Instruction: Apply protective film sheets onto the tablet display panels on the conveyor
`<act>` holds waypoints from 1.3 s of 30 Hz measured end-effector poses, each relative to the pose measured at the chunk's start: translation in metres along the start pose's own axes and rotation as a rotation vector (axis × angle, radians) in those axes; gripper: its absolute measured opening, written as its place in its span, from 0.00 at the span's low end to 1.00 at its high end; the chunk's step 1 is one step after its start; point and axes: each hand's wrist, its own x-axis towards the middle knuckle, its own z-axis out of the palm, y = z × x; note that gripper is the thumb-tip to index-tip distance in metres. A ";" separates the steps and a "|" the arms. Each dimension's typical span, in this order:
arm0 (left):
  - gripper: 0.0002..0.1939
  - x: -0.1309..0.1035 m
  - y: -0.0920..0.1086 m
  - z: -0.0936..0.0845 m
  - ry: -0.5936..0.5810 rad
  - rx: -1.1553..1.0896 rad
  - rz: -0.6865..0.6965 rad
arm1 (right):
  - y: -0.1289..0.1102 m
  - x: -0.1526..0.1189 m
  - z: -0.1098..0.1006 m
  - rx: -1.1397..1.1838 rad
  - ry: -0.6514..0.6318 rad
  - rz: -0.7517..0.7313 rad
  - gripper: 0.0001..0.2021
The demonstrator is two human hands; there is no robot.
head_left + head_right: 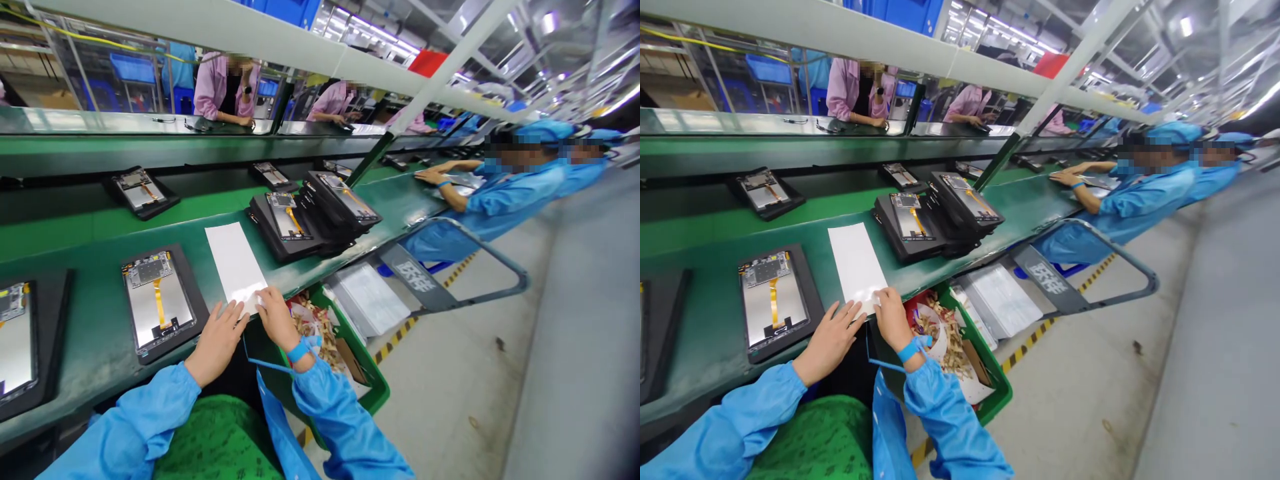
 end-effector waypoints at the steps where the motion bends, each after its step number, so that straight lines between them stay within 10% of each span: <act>1: 0.26 0.000 0.000 0.001 0.002 0.006 0.000 | 0.000 -0.002 0.001 0.002 0.025 -0.021 0.13; 15: 0.25 0.002 0.004 0.008 0.035 0.018 -0.009 | 0.008 0.001 -0.016 0.520 0.252 0.199 0.08; 20: 0.24 -0.006 0.006 -0.018 0.134 -0.042 0.004 | -0.042 0.038 -0.029 0.829 0.018 0.092 0.09; 28: 0.20 -0.092 -0.063 -0.072 0.370 -0.026 -0.355 | -0.158 0.125 0.069 0.658 -0.290 -0.288 0.04; 33: 0.23 -0.115 -0.117 -0.067 0.345 0.084 -0.532 | -0.178 0.151 0.115 0.461 -0.300 -0.327 0.08; 39: 0.24 -0.109 -0.131 -0.064 0.302 0.109 -0.540 | -0.178 0.154 0.127 0.397 -0.302 -0.294 0.08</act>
